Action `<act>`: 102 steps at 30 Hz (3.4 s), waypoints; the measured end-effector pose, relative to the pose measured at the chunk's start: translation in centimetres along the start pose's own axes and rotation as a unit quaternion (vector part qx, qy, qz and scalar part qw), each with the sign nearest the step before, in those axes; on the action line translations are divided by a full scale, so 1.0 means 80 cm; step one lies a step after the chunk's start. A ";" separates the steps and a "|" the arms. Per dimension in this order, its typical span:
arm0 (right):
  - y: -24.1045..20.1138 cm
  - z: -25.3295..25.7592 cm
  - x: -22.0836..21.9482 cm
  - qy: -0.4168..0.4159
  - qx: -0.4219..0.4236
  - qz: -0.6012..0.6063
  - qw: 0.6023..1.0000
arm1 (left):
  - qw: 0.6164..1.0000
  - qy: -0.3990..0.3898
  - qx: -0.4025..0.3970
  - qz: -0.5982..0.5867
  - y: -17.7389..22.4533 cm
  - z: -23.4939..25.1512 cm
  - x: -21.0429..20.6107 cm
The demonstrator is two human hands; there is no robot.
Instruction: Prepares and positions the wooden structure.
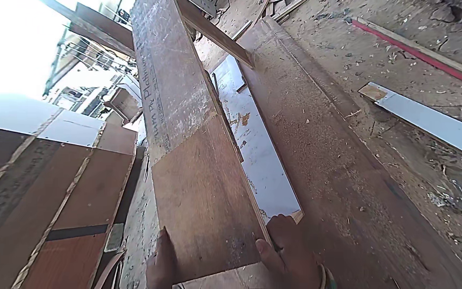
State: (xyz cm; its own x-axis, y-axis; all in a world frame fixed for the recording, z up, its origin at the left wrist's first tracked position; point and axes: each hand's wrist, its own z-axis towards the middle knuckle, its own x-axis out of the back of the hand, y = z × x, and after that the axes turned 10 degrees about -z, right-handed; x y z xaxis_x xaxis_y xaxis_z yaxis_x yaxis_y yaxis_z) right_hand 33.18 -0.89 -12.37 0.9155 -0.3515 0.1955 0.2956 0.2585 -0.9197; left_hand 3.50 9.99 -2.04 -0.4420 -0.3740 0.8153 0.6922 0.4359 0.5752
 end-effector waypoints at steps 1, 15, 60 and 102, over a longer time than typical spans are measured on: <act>0.000 0.000 0.000 0.002 0.000 -0.001 1.000 | 1.000 0.004 0.001 0.003 0.001 -0.001 0.000; 0.001 -0.002 -0.008 0.047 0.025 -0.027 0.998 | 0.998 -0.003 0.018 -0.053 -0.012 0.007 0.003; -0.132 0.231 -0.039 -0.051 -0.306 -0.270 0.912 | 0.736 -0.313 0.129 -0.587 -0.060 0.042 0.006; -0.122 0.224 -0.018 -0.054 -0.276 -0.251 0.926 | 0.997 -0.040 -0.024 0.058 0.032 -0.004 -0.002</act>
State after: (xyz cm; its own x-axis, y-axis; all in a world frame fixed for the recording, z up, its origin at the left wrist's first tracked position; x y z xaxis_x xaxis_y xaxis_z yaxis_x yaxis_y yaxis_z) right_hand 33.88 13.20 2.44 0.7312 -0.2024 0.6514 0.5348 -0.4226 -0.7317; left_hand 5.55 10.88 -0.67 -0.4002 -0.2567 0.8797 0.7666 0.4322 0.4749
